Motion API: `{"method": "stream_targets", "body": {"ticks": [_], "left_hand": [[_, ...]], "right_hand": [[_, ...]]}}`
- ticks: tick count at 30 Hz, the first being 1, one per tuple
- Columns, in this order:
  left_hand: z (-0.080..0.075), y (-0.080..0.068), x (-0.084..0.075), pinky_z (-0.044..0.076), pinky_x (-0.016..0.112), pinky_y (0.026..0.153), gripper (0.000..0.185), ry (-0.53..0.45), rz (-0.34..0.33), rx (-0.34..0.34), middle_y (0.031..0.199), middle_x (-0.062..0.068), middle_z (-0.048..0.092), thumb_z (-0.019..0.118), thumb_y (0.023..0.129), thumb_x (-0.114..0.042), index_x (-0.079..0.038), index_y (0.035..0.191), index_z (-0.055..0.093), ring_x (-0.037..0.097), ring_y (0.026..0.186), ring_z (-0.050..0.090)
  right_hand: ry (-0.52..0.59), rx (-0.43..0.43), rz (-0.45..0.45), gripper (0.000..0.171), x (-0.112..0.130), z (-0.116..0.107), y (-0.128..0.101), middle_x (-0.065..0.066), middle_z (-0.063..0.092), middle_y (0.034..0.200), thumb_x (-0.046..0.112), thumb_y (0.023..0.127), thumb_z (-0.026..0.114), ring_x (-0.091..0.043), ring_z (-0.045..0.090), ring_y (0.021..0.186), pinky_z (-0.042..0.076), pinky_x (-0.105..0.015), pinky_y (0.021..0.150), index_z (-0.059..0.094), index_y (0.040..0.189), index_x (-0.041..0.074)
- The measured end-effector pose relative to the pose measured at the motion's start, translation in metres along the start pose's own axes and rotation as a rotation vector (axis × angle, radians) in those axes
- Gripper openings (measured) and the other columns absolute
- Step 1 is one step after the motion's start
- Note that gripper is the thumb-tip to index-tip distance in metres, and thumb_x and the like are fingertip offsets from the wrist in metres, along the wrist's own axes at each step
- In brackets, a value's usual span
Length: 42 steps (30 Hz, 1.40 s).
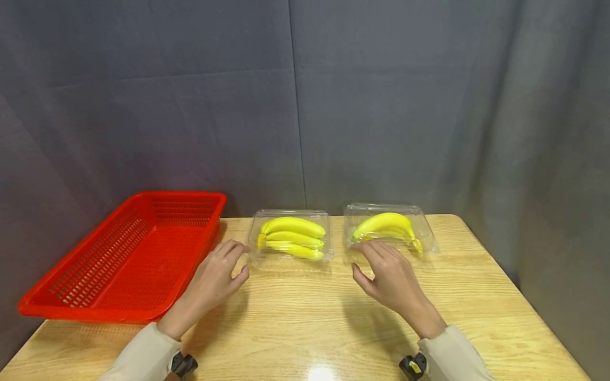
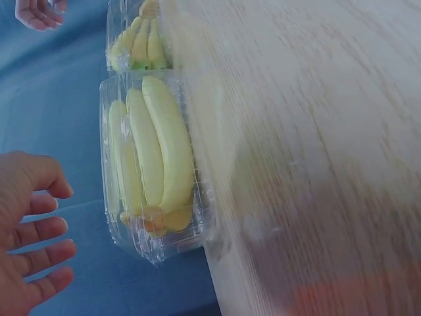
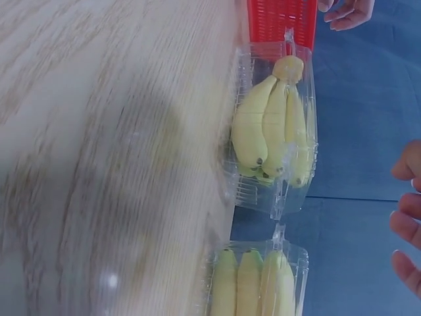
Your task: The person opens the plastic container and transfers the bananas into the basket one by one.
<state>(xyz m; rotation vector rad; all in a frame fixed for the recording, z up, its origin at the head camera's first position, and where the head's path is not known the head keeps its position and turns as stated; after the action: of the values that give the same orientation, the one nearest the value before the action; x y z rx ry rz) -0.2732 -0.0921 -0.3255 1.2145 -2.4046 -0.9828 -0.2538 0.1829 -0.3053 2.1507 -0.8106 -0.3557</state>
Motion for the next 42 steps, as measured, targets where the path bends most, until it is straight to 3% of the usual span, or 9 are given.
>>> {"method": "stream_targets", "body": {"ticks": [12, 22, 42], "left_hand": [[0.008, 0.003, 0.002, 0.052, 0.039, 0.070, 0.024, -0.002, 0.003, 0.002, 0.095, 0.011, 0.061, 0.072, 0.074, 0.001, 0.002, 0.098, 0.065, 0.029, 0.083, 0.058], [0.016, 0.006, 0.006, 0.051, 0.036, 0.069, 0.025, 0.010, 0.013, 0.007, 0.092, 0.010, 0.062, 0.069, 0.074, 0.005, 0.001, 0.098, 0.066, 0.028, 0.079, 0.058], [0.026, 0.004, 0.007, 0.052, 0.035, 0.069, 0.027, 0.011, 0.029, 0.002, 0.094, 0.012, 0.062, 0.068, 0.073, 0.009, 0.001, 0.098, 0.064, 0.028, 0.081, 0.060]], "right_hand": [[0.011, 0.018, 0.003, 0.021, -0.001, 0.010, 0.002, -0.004, 0.067, 0.094, 0.015, 0.082, 0.060, -0.023, 0.064, 0.085, 0.053, -0.040, 0.071, 0.065, 0.100, 0.005], [-0.018, -0.028, -0.052, 0.021, -0.002, 0.018, 0.006, -0.003, 0.068, 0.090, 0.006, 0.074, 0.065, -0.022, 0.065, 0.081, 0.054, -0.039, 0.066, 0.066, 0.095, 0.006], [-0.018, 0.024, -0.057, 0.021, -0.003, 0.039, 0.012, -0.001, 0.067, 0.089, 0.007, 0.075, 0.068, -0.019, 0.065, 0.078, 0.053, -0.036, 0.060, 0.065, 0.095, 0.008]]}}
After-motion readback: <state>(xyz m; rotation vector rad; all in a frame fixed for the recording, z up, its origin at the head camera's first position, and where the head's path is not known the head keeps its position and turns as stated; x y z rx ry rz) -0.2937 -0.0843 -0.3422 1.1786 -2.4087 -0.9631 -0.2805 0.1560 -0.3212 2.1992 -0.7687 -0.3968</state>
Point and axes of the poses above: each hand's wrist, its own y-axis towards the middle knuckle, its own z-axis out of the palm, x = y × z, the point moved 9 cm from there along y, towards the middle knuckle
